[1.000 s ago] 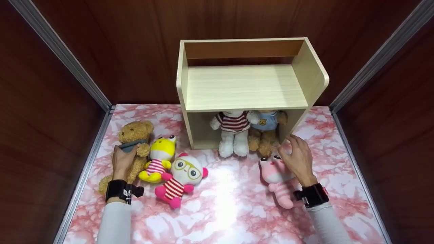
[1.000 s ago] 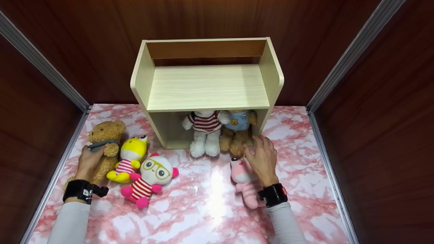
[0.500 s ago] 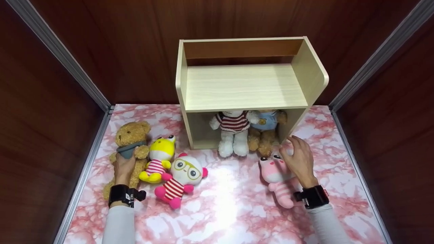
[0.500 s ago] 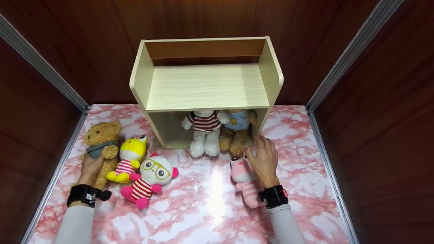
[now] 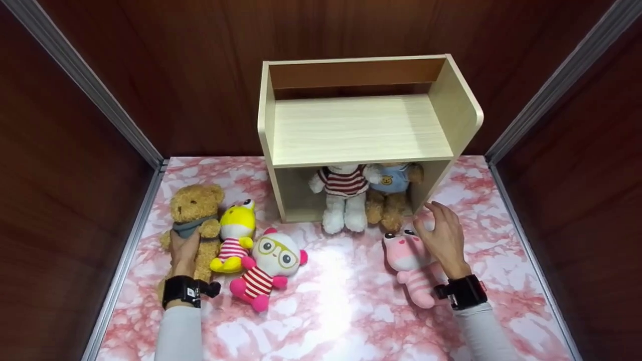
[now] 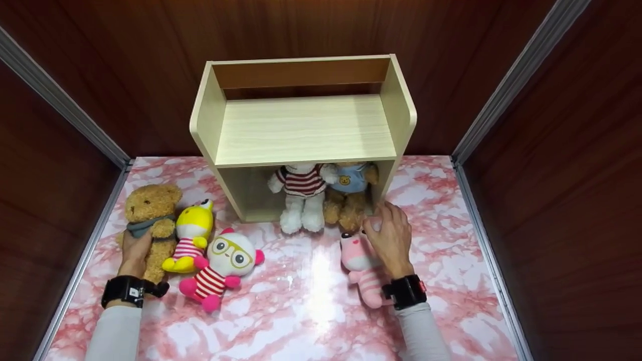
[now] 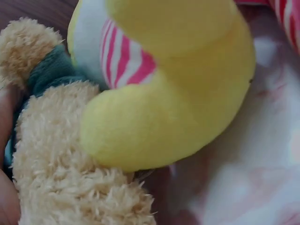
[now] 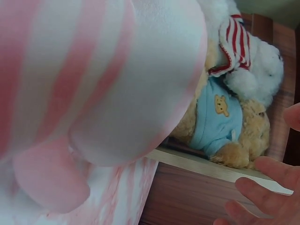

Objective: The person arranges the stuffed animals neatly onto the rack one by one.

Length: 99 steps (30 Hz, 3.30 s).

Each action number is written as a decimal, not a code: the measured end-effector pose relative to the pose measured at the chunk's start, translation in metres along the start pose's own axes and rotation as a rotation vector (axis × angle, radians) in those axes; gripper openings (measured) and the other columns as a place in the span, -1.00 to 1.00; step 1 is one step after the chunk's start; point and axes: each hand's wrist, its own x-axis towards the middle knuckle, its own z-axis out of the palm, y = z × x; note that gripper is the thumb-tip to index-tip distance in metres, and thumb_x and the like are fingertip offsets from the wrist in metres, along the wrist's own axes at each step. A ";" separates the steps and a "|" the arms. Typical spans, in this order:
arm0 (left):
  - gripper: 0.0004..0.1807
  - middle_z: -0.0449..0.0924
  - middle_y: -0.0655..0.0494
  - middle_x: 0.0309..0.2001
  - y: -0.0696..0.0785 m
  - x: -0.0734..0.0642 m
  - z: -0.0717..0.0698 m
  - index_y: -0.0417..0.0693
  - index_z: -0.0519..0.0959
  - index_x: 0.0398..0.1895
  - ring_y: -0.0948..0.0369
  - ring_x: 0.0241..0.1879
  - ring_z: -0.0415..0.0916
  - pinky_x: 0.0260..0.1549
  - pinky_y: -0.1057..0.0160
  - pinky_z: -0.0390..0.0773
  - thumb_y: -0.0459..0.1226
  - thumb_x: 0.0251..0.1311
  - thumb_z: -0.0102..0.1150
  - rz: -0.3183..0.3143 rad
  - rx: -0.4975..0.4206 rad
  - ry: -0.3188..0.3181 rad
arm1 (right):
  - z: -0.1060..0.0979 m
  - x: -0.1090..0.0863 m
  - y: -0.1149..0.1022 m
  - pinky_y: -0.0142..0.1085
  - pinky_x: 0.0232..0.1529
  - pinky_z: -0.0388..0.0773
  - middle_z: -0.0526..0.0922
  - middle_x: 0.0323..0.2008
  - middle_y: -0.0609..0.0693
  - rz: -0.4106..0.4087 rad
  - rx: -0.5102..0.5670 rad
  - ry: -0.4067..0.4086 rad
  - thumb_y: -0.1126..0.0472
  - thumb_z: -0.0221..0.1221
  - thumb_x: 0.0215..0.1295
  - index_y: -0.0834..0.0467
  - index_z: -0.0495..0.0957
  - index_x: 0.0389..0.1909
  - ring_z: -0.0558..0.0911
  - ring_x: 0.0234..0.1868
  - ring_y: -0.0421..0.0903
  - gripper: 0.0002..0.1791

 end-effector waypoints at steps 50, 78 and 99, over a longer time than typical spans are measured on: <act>0.14 0.36 -0.30 0.35 0.071 -0.126 0.087 -0.27 0.26 0.52 -0.14 0.28 0.34 0.37 -0.11 0.26 -0.25 -0.22 0.67 0.952 -0.220 0.365 | 0.003 0.003 -0.050 0.10 0.28 0.36 0.59 0.22 0.29 -0.002 0.153 0.070 0.10 0.32 0.31 0.29 0.61 0.20 0.50 0.24 0.28 -0.49; 0.13 0.39 -0.18 -0.06 0.052 -0.165 0.163 -0.14 0.40 0.41 -0.13 -0.06 0.34 0.05 -0.15 0.26 0.02 -0.33 0.71 1.248 0.050 0.213 | 0.013 -0.009 -0.119 -0.05 0.41 0.27 0.53 0.34 0.12 -0.113 0.443 -0.073 0.16 0.21 0.45 0.19 0.49 0.38 0.45 0.39 0.06 -0.48; 0.15 0.42 -0.14 0.01 0.042 -0.189 0.212 -0.09 0.39 0.42 -0.06 -0.03 0.38 0.01 -0.09 0.32 0.10 -0.34 0.69 1.089 0.116 0.170 | 0.036 -0.014 -0.147 -0.15 0.22 0.57 0.47 0.34 0.17 0.184 1.027 -0.298 0.29 0.27 0.37 0.15 0.32 0.48 0.56 0.26 0.09 -0.32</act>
